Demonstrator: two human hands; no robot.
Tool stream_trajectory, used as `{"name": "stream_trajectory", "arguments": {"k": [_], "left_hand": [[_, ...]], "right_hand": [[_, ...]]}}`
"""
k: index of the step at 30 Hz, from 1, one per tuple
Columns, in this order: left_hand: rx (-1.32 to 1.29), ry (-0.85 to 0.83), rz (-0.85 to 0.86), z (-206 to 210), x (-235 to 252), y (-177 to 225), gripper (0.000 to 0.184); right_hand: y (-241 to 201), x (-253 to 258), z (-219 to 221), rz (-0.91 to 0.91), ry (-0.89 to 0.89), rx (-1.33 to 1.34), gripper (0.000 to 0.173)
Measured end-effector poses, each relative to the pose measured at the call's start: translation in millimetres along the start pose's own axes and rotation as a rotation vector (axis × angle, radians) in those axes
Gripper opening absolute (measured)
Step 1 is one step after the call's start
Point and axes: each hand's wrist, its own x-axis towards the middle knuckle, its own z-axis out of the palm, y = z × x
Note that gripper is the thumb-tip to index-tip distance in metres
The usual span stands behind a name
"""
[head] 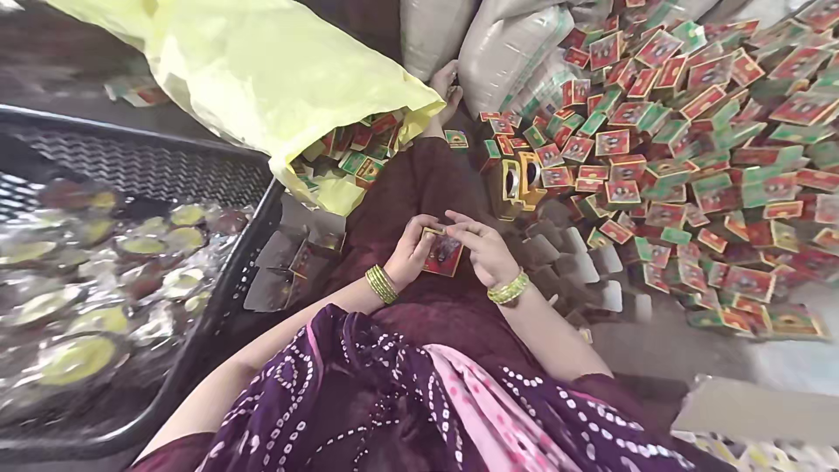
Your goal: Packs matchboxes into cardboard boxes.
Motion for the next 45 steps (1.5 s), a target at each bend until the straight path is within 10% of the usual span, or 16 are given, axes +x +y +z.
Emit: {"name": "stream_trajectory", "arguments": {"k": [9, 14, 22, 25, 29, 33, 40, 45], "left_hand": [[0.011, -0.017, -0.003, 3, -3, 9, 0.055], [0.073, -0.124, 0.084, 0, -6, 11, 0.069], [-0.186, -0.017, -0.107, 0, -1, 3, 0.058], [-0.167, -0.004, -0.166, 1, 0, 2, 0.061], [-0.135, -0.003, -0.2, 1, 3, 3, 0.057], [-0.122, -0.006, -0.194, 3, 6, 2, 0.057], [-0.076, -0.01, -0.2, 0, 6, 0, 0.053], [-0.036, -0.064, -0.2, 1, 7, 2, 0.049]], "right_hand": [[17, 14, 6, 0.107, 0.165, -0.012, 0.02], [19, 26, -6, 0.027, 0.24, -0.154, 0.065], [-5, 20, -44, 0.071, -0.214, -0.667, 0.054], [-57, 38, -93, 0.119, 0.055, -0.583, 0.048], [-164, 62, -185, -0.519, 0.667, -0.058, 0.052], [-218, 62, -227, -0.726, 0.806, 0.005, 0.057], [-78, 95, -232, 0.06, 0.511, -1.108, 0.035], [21, 96, -252, 0.365, 0.53, -1.331, 0.043]]}}
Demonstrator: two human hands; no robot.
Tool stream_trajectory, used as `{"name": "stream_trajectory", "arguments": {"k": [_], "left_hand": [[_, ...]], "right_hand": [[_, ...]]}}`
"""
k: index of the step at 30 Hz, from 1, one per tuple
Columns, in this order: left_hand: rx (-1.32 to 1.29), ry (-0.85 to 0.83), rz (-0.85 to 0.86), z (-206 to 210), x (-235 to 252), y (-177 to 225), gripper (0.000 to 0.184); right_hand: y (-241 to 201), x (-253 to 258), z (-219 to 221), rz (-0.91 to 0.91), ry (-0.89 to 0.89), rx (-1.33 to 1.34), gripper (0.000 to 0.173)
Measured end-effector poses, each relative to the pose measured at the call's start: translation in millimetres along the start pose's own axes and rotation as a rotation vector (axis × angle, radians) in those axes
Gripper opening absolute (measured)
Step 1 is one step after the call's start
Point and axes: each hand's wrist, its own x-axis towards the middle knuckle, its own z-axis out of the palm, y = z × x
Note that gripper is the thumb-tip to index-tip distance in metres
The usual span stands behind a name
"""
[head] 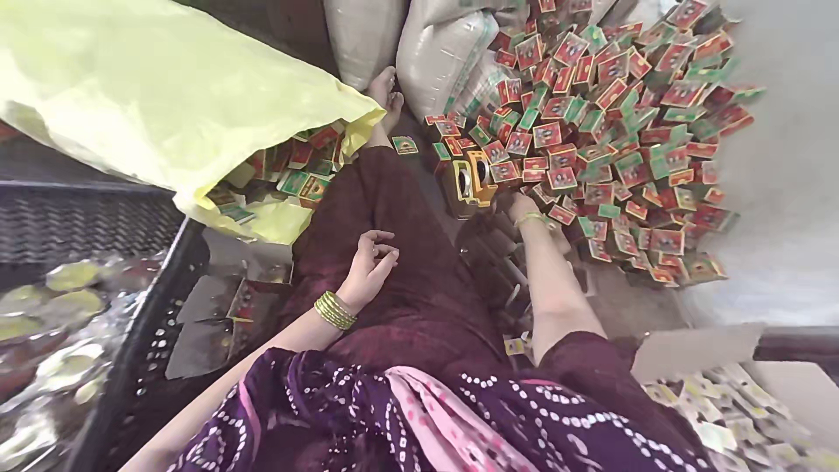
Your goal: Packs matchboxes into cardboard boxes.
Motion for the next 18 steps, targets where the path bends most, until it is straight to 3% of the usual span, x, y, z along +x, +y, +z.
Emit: {"name": "stream_trajectory", "arguments": {"k": [3, 5, 7, 11, 15, 18], "left_hand": [[0.026, -0.01, 0.004, -1, 1, 0, 0.046], [0.041, -0.015, 0.01, 0, 1, -1, 0.046], [0.051, -0.027, 0.0, 1, 1, -1, 0.046], [0.08, -0.046, -0.024, 3, 0, 1, 0.045], [0.092, -0.029, 0.001, 2, -3, 1, 0.043], [0.091, -0.018, 0.028, 1, -4, 1, 0.04]], "right_hand": [[0, -13, 7, -0.013, 0.132, -0.001, 0.035], [-3, -18, 5, 0.009, 0.109, -0.011, 0.056], [0, -14, 8, 0.016, 0.071, -0.03, 0.065], [9, -2, 11, -0.006, 0.132, 0.02, 0.053], [-2, -7, 3, 0.016, 0.007, -0.079, 0.04], [-8, -9, -3, -0.031, 0.124, -0.028, 0.035]]}}
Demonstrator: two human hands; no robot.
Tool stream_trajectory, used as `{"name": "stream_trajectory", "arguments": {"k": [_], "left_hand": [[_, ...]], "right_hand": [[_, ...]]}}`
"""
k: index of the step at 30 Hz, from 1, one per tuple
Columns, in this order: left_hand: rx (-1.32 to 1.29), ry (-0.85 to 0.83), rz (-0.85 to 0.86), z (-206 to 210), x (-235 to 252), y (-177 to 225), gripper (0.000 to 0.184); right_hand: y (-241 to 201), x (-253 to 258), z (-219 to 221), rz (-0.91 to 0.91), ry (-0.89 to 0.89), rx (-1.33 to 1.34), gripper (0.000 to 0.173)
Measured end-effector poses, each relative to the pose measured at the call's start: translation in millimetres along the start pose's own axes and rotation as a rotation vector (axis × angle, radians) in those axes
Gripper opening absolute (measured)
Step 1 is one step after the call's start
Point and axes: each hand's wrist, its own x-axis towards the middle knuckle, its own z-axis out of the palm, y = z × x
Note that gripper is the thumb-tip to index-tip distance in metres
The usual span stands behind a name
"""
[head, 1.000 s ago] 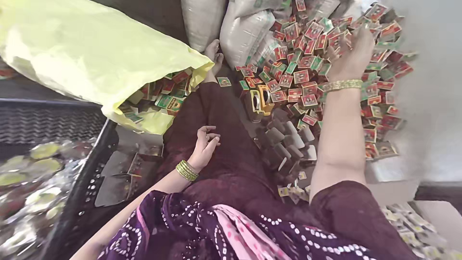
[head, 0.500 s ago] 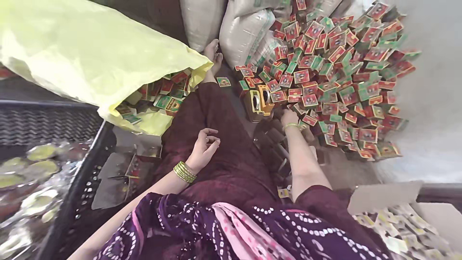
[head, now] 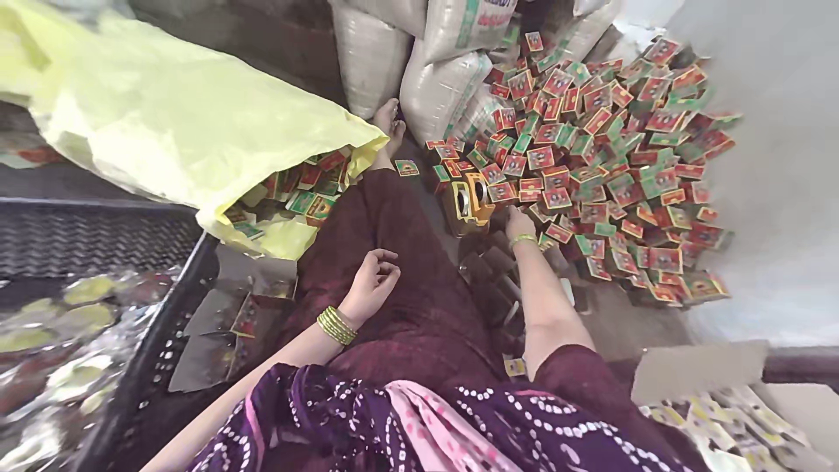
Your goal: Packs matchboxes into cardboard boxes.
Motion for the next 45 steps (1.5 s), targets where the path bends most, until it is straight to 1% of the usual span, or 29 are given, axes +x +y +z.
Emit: {"name": "stream_trajectory", "arguments": {"k": [2, 5, 7, 8, 9, 11, 12, 13, 14, 16, 17, 19, 20, 22, 24, 25, 27, 29, 31, 32, 34, 35, 36, 37, 38, 41, 43, 44, 45], "left_hand": [[0.003, -0.002, 0.029, 0, -1, -1, 0.038], [0.023, -0.014, 0.066, 1, -1, -1, 0.04], [0.051, -0.02, 0.072, 4, -1, 1, 0.048], [0.067, -0.022, 0.079, 6, -1, 2, 0.057], [0.083, -0.025, 0.088, 7, -1, 3, 0.069], [0.091, -0.026, 0.126, 9, -3, 6, 0.096], [0.083, -0.046, 0.138, 10, -5, 7, 0.107], [0.07, -0.071, 0.162, 10, -7, 9, 0.112], [0.061, -0.102, 0.191, 9, -8, 11, 0.111], [0.018, -0.173, 0.212, 8, -12, 14, 0.095], [-0.009, -0.2, 0.205, 8, -14, 14, 0.089], [-0.061, -0.188, 0.152, 7, -17, 13, 0.086], [-0.081, -0.17, 0.118, 7, -18, 12, 0.089], [-0.114, -0.167, 0.065, 6, -20, 8, 0.092], [-0.11, -0.165, 0.044, 7, -20, 4, 0.093], [-0.093, -0.165, 0.048, 7, -19, 4, 0.097], [-0.089, -0.162, 0.046, 8, -17, 4, 0.104], [-0.078, -0.169, 0.051, 8, -17, 5, 0.106], [-0.069, -0.166, 0.086, 10, -17, 9, 0.102], [-0.042, -0.159, 0.047, 11, -18, 21, 0.1], [0.012, -0.162, -0.218, 15, -16, 71, 0.101], [0.023, -0.17, -0.124, 15, -19, 61, 0.101], [0.008, -0.167, -0.02, 14, -20, 39, 0.101], [0.005, -0.163, 0.03, 13, -21, 23, 0.101], [-0.005, -0.169, 0.036, 12, -21, 15, 0.101], [-0.046, -0.189, 0.054, 9, -22, 11, 0.101], [-0.07, -0.192, 0.077, 10, -22, 14, 0.099], [-0.063, -0.192, 0.078, 10, -21, 16, 0.099], [-0.053, -0.191, 0.083, 11, -20, 16, 0.099]], "right_hand": [[-7, -11, -14, -0.115, 0.15, 0.1, 0.028], [-22, -45, -44, -0.331, 0.352, 0.244, 0.024], [-33, -73, -59, -0.492, 0.477, 0.308, 0.024], [-39, -87, -65, -0.564, 0.522, 0.347, 0.022], [-47, -102, -71, -0.617, 0.527, 0.389, 0.021], [-64, -133, -80, -0.699, 0.447, 0.447, 0.02], [-73, -150, -82, -0.739, 0.398, 0.47, 0.019], [-81, -166, -80, -0.777, 0.348, 0.49, 0.019], [-88, -181, -77, -0.814, 0.296, 0.522, 0.018], [-97, -204, -68, -0.866, 0.209, 0.602, 0.017], [-95, -211, -63, -0.869, 0.197, 0.646, 0.017], [-76, -216, -64, -0.789, 0.251, 0.661, 0.019], [-59, -213, -70, -0.693, 0.286, 0.61, 0.021], [-11, -206, -83, -0.396, 0.288, 0.389, 0.025], [38, -201, -94, -0.049, 0.077, 0.115, 0.029], [62, -199, -89, 0.077, -0.038, 0.022, 0.029], [104, -205, -64, 0.252, -0.261, -0.107, 0.031], [131, -219, -29, 0.378, -0.453, -0.147, 0.027], [151, -226, 8, 0.412, -0.591, -0.098, 0.032], [162, -225, 30, 0.406, -0.616, -0.046, 0.038], [170, -226, 58, 0.419, -0.608, 0.099, 0.043], [171, -228, 68, 0.435, -0.578, 0.14, 0.043], [171, -228, 72, 0.451, -0.553, 0.145, 0.042], [169, -228, 70, 0.465, -0.547, 0.128, 0.043], [164, -227, 63, 0.47, -0.546, 0.1, 0.044], [137, -227, 18, 0.474, -0.469, -0.019, 0.045], [116, -226, -21, 0.417, -0.3, -0.061, 0.046], [104, -226, -40, 0.339, -0.182, -0.032, 0.042], [94, -227, -55, 0.214, -0.034, 0.061, 0.036]]}}
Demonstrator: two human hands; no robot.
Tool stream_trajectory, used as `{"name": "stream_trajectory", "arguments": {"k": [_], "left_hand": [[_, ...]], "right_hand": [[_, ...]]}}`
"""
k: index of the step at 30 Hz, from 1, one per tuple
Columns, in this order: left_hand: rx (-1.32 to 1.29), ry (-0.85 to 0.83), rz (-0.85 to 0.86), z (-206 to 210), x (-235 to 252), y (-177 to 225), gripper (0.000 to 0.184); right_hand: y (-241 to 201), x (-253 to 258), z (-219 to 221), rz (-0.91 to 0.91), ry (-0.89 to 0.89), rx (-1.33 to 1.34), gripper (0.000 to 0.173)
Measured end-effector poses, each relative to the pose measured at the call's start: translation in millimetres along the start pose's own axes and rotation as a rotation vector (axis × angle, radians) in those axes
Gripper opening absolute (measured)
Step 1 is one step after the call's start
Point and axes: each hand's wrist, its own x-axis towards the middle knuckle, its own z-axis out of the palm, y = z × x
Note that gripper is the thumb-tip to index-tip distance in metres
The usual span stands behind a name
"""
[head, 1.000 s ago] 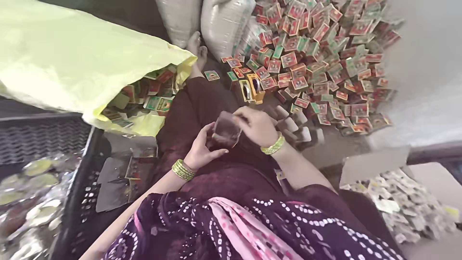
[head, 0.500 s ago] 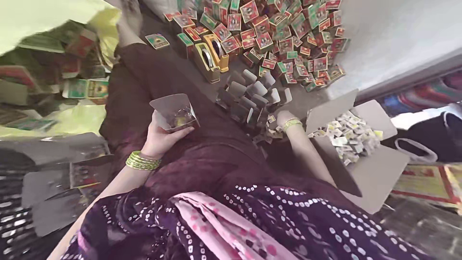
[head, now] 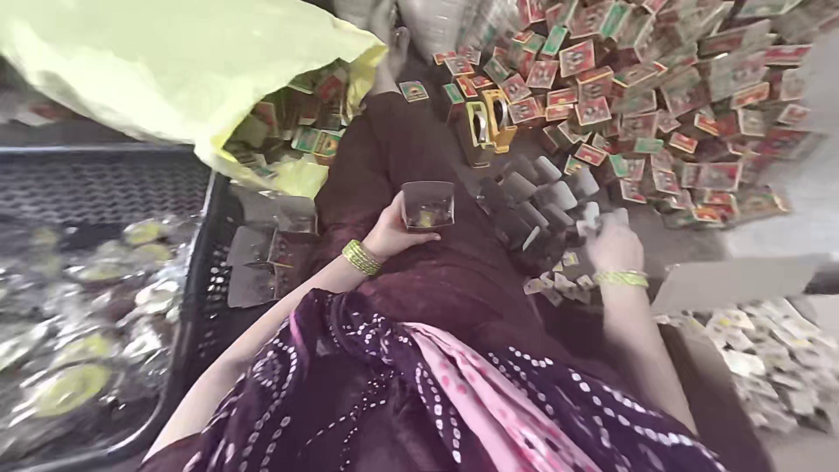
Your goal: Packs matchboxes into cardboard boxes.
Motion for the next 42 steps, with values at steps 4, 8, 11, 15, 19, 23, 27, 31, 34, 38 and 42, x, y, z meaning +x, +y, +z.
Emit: {"name": "stream_trajectory", "arguments": {"k": [4, 8, 11, 15, 19, 23, 27, 31, 34, 38, 42], "left_hand": [[-0.022, -0.003, 0.023, 1, 2, -5, 0.095], [0.054, 0.01, 0.051, -2, 0, 0, 0.086], [0.066, -0.021, 0.025, -6, -1, 1, 0.083], [0.058, -0.047, 0.03, -8, 1, 2, 0.08], [0.215, -0.074, 0.057, -8, 2, 2, 0.079], [0.267, -0.08, 0.049, -11, 1, 4, 0.077], [0.283, -0.109, 0.038, -11, -1, 2, 0.075], [0.302, -0.113, 0.049, -10, -1, 2, 0.07], [0.268, -0.089, 0.065, -10, 1, -1, 0.072], [0.108, -0.062, 0.036, -10, 2, -3, 0.079], [0.155, -0.059, 0.06, -9, 2, -1, 0.077]], "right_hand": [[-63, -19, -12, -0.731, 0.347, 0.565, 0.025], [-142, -56, 2, -1.141, 0.319, 0.743, 0.019], [-172, -66, 19, -1.185, 0.199, 0.677, 0.023], [-187, -65, 23, -1.128, 0.036, 0.455, 0.032], [-201, -75, 3, -1.141, -0.031, 0.017, 0.037], [-212, -86, -2, -1.129, -0.051, -0.192, 0.034], [-203, -80, -5, -1.165, -0.086, -0.183, 0.032], [-193, -75, -11, -1.182, -0.173, -0.137, 0.033], [-187, -73, -11, -1.185, -0.144, -0.059, 0.04], [-180, -72, -15, -1.107, 0.078, 0.313, 0.029], [-188, -78, -5, -1.006, -0.002, 0.537, 0.018]]}}
